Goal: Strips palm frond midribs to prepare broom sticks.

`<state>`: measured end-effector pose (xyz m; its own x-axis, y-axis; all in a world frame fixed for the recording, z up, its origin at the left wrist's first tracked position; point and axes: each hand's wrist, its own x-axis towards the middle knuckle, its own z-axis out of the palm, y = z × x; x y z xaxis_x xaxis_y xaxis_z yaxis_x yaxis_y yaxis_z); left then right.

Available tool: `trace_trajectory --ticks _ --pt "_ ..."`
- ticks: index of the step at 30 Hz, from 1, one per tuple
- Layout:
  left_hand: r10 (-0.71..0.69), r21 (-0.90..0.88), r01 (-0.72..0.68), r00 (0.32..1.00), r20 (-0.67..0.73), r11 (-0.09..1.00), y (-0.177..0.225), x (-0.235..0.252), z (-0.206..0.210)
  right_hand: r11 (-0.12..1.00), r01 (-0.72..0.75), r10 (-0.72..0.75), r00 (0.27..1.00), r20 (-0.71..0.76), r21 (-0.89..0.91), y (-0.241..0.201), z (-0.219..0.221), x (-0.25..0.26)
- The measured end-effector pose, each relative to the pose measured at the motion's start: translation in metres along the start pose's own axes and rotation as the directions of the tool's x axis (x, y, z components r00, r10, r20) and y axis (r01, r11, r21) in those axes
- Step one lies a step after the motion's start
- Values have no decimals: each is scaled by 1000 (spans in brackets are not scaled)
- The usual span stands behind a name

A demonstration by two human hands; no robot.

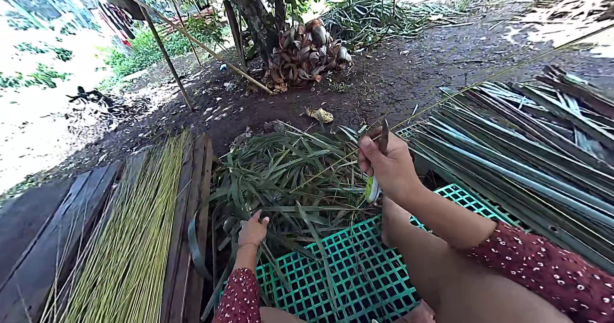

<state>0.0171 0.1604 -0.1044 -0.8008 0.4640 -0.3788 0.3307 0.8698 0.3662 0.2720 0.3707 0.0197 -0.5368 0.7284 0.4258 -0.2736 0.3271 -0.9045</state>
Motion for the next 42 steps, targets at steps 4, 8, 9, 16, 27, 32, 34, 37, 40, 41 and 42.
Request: trace_trajectory --ticks 4,8,9,16,27,32,34,37,40,41,42 --pt "470 -274 -608 771 -431 745 50 -52 -5 986 -164 164 984 63 -13 1 5 -1" --pt "708 -57 -852 469 -529 521 88 -96 -7 965 -258 255 965 70 47 -3 9 0" --pt "724 22 -859 417 -549 511 93 -101 -5 959 -276 271 958 92 59 -5 9 1" --pt "617 -277 -832 546 -567 481 106 -137 -11 907 -420 316 611 726 -41 -14 4 -8" --pt "572 -512 -803 584 -577 304 113 -174 -19 913 -403 222 615 757 60 -35 14 -30" --pt "584 -563 -768 617 -527 304 98 -181 -24 947 -272 135 822 553 172 -39 8 -21" --pt "592 -516 -783 609 -528 346 84 -181 -23 926 -276 139 885 445 258 -36 -1 -12" --pt "600 -455 -798 600 -530 395 57 -180 -21 904 -268 172 941 290 333 -31 -17 -2" --pt "627 -384 -793 609 -487 473 21 -179 -30 894 -259 224 965 136 366 -30 -31 3" --pt "628 -367 -777 630 -457 512 8 -179 -35 891 -251 232 968 98 378 -29 -35 3" --pt "629 -352 -758 652 -422 550 -5 -179 -42 890 -241 235 970 64 387 -28 -39 3"
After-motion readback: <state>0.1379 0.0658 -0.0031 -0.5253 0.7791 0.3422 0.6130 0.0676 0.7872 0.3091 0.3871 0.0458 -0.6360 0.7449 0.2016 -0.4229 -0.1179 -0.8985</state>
